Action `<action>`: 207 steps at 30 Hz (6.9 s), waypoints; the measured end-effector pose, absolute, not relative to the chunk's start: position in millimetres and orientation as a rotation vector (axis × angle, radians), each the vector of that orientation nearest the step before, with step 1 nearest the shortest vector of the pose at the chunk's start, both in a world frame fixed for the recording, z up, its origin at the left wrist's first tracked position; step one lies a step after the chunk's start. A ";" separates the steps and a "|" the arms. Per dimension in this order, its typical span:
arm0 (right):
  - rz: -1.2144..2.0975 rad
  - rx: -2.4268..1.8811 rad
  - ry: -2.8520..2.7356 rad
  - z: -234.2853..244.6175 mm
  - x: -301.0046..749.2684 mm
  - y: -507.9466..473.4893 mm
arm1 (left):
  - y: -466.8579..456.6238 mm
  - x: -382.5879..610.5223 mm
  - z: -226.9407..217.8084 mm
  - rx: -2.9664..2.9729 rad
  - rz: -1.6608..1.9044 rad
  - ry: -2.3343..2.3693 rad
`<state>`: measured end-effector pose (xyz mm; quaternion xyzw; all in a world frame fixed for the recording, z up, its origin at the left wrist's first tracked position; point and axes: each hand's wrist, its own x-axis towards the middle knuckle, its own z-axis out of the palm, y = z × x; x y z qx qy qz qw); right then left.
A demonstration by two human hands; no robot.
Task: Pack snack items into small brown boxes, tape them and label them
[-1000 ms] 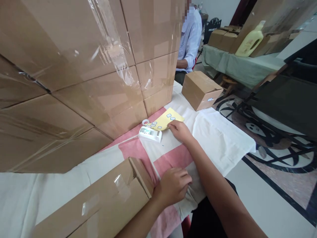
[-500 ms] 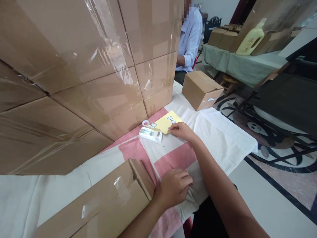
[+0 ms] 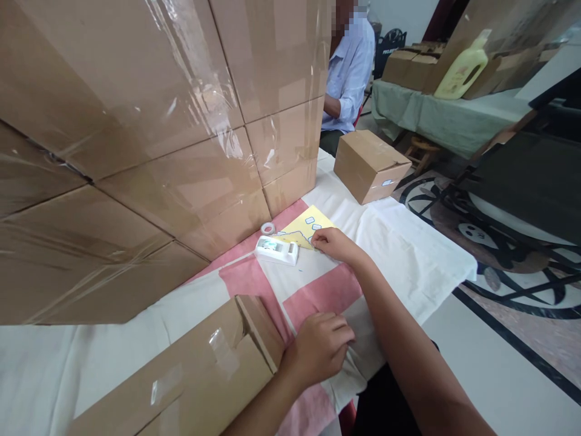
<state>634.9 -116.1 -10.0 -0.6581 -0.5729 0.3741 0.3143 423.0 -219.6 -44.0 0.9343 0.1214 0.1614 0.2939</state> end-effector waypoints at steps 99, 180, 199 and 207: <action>0.608 -1.948 -1.550 -31.6 654.5 -101.3 | -150.3 517.4 -36.5 2.490 0.650 1.498; 0.613 -2.019 -1.538 -26.8 651.2 -98.2 | -154.1 518.8 -37.3 2.609 0.462 1.510; 0.560 -2.033 -1.501 -25.6 651.0 -97.6 | -157.5 519.0 -35.5 2.588 0.476 1.507; 0.540 -2.037 -1.518 -27.6 651.8 -95.8 | -162.8 524.3 -35.2 2.544 0.496 1.564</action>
